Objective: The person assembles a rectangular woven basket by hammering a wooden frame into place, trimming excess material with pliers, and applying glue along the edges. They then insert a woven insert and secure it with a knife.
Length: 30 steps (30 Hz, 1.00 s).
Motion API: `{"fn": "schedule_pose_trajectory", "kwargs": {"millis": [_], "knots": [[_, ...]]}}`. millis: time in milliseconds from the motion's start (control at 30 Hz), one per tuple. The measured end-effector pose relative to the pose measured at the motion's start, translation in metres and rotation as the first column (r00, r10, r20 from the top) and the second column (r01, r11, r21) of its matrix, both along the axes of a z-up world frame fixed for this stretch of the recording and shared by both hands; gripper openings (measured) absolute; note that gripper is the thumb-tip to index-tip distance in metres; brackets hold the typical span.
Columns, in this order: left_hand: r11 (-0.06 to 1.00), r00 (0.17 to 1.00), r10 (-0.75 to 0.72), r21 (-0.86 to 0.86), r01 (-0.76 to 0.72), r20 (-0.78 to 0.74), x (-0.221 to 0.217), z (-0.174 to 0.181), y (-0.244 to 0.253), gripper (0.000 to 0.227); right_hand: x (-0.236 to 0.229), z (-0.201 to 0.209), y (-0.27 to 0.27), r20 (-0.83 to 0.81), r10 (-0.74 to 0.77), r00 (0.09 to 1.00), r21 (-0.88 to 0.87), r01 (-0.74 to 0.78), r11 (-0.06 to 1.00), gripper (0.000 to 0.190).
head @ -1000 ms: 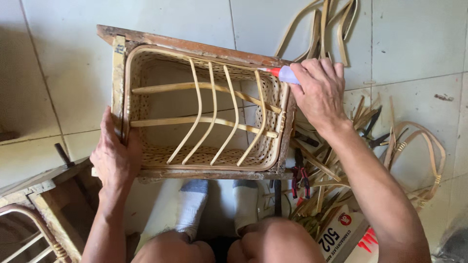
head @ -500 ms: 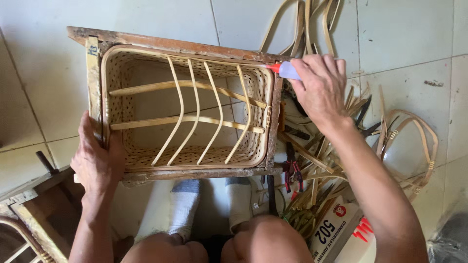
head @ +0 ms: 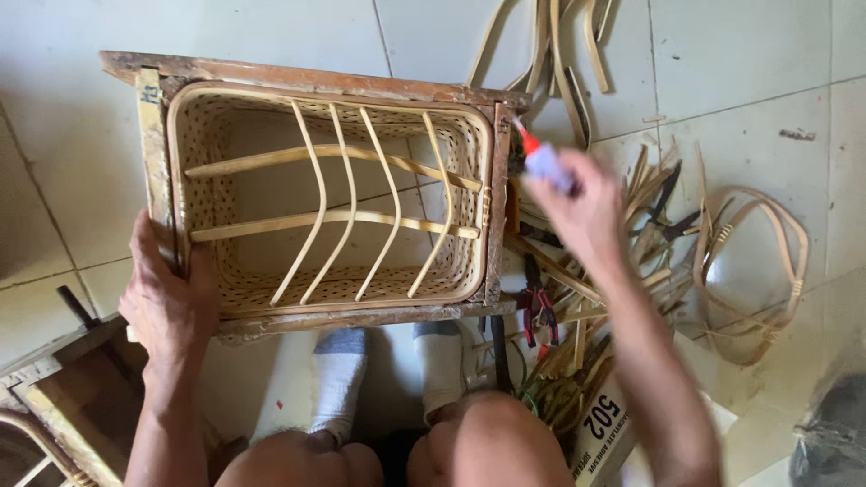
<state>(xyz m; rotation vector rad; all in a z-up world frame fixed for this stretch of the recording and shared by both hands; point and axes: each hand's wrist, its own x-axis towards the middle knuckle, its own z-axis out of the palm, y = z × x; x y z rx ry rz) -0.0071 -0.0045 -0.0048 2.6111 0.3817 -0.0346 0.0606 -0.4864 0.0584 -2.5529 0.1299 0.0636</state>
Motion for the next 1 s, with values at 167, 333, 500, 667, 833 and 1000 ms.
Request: {"fn": "schedule_pose_trajectory", "kwargs": {"millis": [167, 333, 500, 667, 833, 1000], "knots": [[1.0, 1.0, -0.019, -0.024, 0.019, 0.022, -0.001, -0.007, 0.004, 0.055, -0.065, -0.037, 0.031, -0.325, -0.132, 0.936, 0.642, 0.321, 0.696, 0.042], [0.996, 0.995, -0.061, -0.054, 0.065, 0.073, 0.001, -0.007, 0.004, 0.052, -0.066, -0.063, 0.037, -0.253, -0.217, 0.943, 0.638, 0.331, 0.695, 0.036], [0.998, 0.996, -0.055, -0.016, 0.056, 0.077, -0.003, -0.008, 0.006, 0.053, -0.058, -0.072, 0.035, -0.305, -0.268, 0.914, 0.595, 0.402, 0.696, 0.035], [0.998, 0.999, -0.025, -0.058, 0.027, 0.037, 0.002, -0.007, 0.003, 0.051, -0.055, -0.071, 0.034, -0.296, -0.233, 0.926, 0.621, 0.372, 0.69, 0.037], [0.999, 0.996, -0.048, 0.003, 0.048, 0.075, -0.002, -0.003, 0.002, 0.053, -0.077, -0.05, 0.043, -0.304, -0.252, 0.919, 0.575, 0.388, 0.72, 0.038], [0.999, 1.0, -0.021, -0.045, 0.022, 0.005, -0.001, -0.005, 0.005, 0.055, -0.107, -0.042, 0.051, -0.305, -0.245, 0.92, 0.564, 0.382, 0.732, 0.039]]}}
